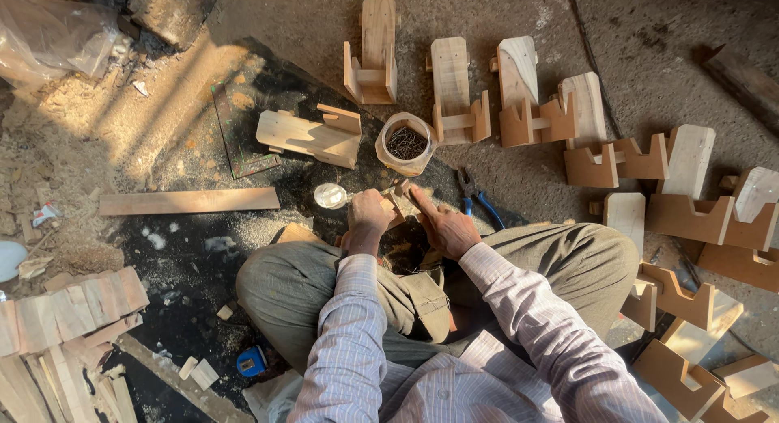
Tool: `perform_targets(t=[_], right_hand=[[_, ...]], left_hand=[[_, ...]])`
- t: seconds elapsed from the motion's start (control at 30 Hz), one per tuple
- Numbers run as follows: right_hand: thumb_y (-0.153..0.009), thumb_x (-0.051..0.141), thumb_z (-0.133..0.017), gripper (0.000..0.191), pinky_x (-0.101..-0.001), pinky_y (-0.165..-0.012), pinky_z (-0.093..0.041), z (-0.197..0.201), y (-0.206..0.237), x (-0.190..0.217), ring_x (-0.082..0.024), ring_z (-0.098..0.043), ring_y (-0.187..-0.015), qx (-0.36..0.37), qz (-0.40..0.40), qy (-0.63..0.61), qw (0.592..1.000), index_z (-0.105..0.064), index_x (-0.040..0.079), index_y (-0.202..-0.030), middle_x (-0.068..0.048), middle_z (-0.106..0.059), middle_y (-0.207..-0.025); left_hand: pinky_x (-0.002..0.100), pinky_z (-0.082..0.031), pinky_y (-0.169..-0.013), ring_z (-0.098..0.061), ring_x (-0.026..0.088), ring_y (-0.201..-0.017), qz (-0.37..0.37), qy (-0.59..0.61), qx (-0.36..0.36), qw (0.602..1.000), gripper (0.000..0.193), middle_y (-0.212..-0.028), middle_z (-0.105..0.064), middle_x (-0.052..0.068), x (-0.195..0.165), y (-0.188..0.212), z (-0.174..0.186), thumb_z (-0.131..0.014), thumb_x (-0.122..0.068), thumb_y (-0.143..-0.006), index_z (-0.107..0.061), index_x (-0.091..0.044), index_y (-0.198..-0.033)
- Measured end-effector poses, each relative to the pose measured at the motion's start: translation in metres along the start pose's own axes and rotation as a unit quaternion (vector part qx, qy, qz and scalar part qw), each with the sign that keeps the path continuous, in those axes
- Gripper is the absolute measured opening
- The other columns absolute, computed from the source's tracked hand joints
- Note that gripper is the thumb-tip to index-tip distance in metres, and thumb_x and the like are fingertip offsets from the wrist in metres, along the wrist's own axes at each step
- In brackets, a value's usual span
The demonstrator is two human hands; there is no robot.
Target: The person sits cross-legged on the floor of a woodworking shop and assembles small wooden bracket-shaped pieces. They apply glue from a small white container to small wooden blocks, press the blocks onto the brackets, hold the joined pieces, and set the assembled pieces down with others on the floor.
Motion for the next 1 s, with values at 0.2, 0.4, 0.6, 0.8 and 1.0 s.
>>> perform_targets(t=[0.2,0.4,0.6,0.8,1.0], right_hand=[[-0.106,0.035,-0.05,0.068,-0.0486,-0.057,-0.056,-0.001,-0.001,0.015,-0.041,-0.067,-0.065,-0.02,0.062,0.02,0.998,-0.016,0.034,-0.164,-0.025,-0.066,-0.09],[-0.107,0.032,-0.053,0.069,-0.0516,-0.065,-0.055,0.014,0.001,0.003,-0.043,-0.069,-0.072,-0.053,0.01,-0.088,0.995,-0.014,0.033,-0.164,-0.021,-0.071,-0.096],[-0.102,0.029,-0.055,0.071,-0.0554,-0.076,-0.053,0.016,-0.006,0.002,-0.049,-0.069,-0.09,-0.01,0.045,-0.214,0.976,-0.017,0.023,-0.162,-0.029,-0.072,-0.107],[-0.099,0.034,-0.061,0.083,-0.0564,-0.08,-0.052,0.013,-0.006,-0.015,-0.05,-0.069,-0.093,0.021,-0.066,-0.143,0.987,-0.008,0.023,-0.163,-0.03,-0.073,-0.101],[-0.093,0.034,-0.067,0.105,-0.0583,-0.074,-0.052,0.021,-0.005,-0.019,-0.052,-0.068,-0.086,0.013,-0.122,-0.152,0.981,0.01,0.01,-0.161,-0.032,-0.071,-0.094]], left_hand=[[0.044,-0.059,-0.089,-0.073,0.036,-0.1,-0.002,-0.011,0.001,1.0,0.032,-0.101,-0.074,0.021,0.002,-0.004,-0.003,-0.087,-0.021,-0.073,-0.076,-0.005,-0.098],[0.047,-0.06,-0.085,-0.073,0.04,-0.098,-0.042,0.031,-0.091,0.994,0.021,-0.1,-0.076,0.022,0.004,0.003,0.008,-0.076,-0.013,-0.089,-0.072,-0.006,-0.109],[0.039,-0.059,-0.08,-0.078,0.03,-0.09,-0.069,0.257,-0.032,0.963,0.033,-0.095,-0.079,0.015,0.007,0.013,0.012,-0.077,-0.006,-0.072,-0.067,-0.004,-0.103],[0.045,-0.057,-0.082,-0.074,0.033,-0.094,-0.089,0.172,-0.038,0.98,0.031,-0.103,-0.076,0.014,0.004,0.016,0.014,-0.079,-0.01,-0.074,-0.071,-0.01,-0.105],[0.048,-0.055,-0.086,-0.07,0.037,-0.1,-0.106,0.055,-0.056,0.991,0.017,-0.105,-0.073,0.015,0.003,0.011,0.011,-0.069,-0.008,-0.09,-0.075,-0.013,-0.105]])
Point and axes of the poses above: each hand's wrist, its own y-axis away from the middle knuckle, its own z-axis out of the back of the hand, x = y × z, the point moved 8 cm from there along -y, towards the middle knuckle
